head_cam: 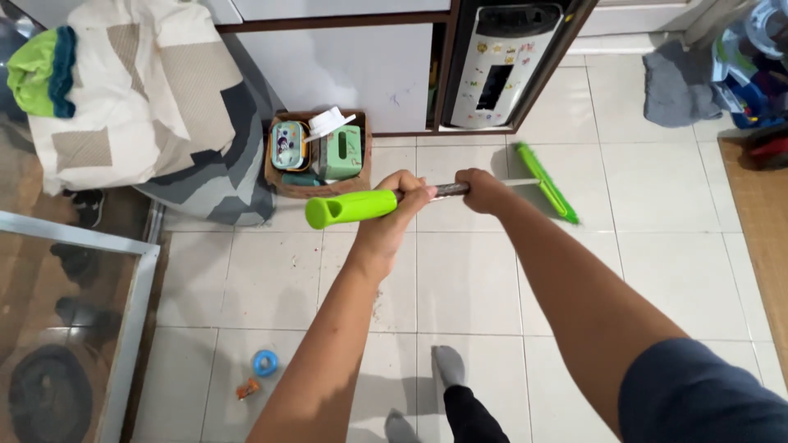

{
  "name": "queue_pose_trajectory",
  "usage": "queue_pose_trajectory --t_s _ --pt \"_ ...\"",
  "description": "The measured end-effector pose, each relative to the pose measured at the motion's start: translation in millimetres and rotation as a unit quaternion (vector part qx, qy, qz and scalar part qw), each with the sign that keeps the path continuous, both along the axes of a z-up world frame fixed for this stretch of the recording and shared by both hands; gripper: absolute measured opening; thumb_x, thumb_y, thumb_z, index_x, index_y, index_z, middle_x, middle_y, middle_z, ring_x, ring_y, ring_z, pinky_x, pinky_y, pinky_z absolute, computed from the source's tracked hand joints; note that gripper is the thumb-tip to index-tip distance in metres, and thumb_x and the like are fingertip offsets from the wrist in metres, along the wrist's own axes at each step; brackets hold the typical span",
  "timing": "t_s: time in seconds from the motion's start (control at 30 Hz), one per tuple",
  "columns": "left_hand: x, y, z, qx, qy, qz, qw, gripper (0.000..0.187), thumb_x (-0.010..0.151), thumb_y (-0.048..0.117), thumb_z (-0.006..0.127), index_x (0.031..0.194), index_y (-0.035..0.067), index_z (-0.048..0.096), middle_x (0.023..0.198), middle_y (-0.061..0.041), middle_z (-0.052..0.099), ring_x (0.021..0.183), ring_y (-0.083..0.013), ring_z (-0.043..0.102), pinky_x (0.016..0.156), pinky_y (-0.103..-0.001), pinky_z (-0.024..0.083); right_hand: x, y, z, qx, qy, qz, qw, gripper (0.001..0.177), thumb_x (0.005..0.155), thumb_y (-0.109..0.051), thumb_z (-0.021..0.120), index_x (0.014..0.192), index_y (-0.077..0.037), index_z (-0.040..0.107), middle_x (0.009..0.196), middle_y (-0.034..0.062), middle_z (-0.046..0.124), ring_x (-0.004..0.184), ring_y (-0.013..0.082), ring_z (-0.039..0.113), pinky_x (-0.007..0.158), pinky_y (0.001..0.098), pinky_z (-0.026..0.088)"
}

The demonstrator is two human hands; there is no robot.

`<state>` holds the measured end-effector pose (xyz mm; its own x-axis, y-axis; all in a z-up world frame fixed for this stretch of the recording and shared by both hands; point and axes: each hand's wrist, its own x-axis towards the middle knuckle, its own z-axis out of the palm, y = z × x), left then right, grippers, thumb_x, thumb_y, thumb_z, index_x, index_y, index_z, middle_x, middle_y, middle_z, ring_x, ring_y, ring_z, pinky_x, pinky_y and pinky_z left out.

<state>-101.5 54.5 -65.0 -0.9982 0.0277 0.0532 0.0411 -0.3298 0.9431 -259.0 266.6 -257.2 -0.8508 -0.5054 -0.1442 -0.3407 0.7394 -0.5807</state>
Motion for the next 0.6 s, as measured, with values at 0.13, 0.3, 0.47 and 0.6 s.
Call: queue_pose_trajectory --t_s 0.13,0.3,0.47,0.6 --pt "-4 -24 9 -0.011 -0.018 0.032 0.999 0.036 0.095 0.013 0.069 0.072 0.012 0.041 0.077 0.003 0.041 0.085 -0.0097 0.042 0.094 -0.029 0.04 -8 -34 -5 -0.039 0.01 -0.004 0.999 0.022 0.077 0.007 0.058 0.092 -0.008 0.067 0.095 0.0184 0.066 0.091 0.041 0.063 0.077 0.0487 0.05" --pt "11 -53 19 -0.064 -0.013 0.074 0.995 0.034 0.093 0.008 0.067 0.071 0.01 0.042 0.078 0.003 0.045 0.088 -0.0101 0.048 0.09 -0.027 0.041 -13 -80 -26 -0.091 0.063 0.04 0.993 0.02 0.075 0.006 0.061 0.09 -0.006 0.066 0.094 0.0199 0.066 0.093 0.0421 0.062 0.08 0.048 0.051" --pt "37 -97 23 -0.051 -0.003 0.132 0.99 0.03 0.092 0.002 0.067 0.072 0.008 0.044 0.079 0.002 0.049 0.086 -0.0114 0.048 0.088 -0.028 0.041 1 -150 -15 -0.115 0.063 0.096 0.987 0.016 0.073 0.005 0.063 0.085 -0.005 0.064 0.091 0.02 0.065 0.09 0.0423 0.061 0.077 0.0488 0.05" --pt "67 -126 30 -0.041 0.014 0.153 0.987 0.029 0.093 0.0 0.065 0.073 0.007 0.044 0.077 0.001 0.049 0.081 -0.0109 0.044 0.087 -0.028 0.042 24 -197 -6 -0.149 0.047 0.123 0.98 0.016 0.075 0.005 0.062 0.087 -0.005 0.064 0.091 0.0202 0.065 0.089 0.0423 0.062 0.077 0.0488 0.05"
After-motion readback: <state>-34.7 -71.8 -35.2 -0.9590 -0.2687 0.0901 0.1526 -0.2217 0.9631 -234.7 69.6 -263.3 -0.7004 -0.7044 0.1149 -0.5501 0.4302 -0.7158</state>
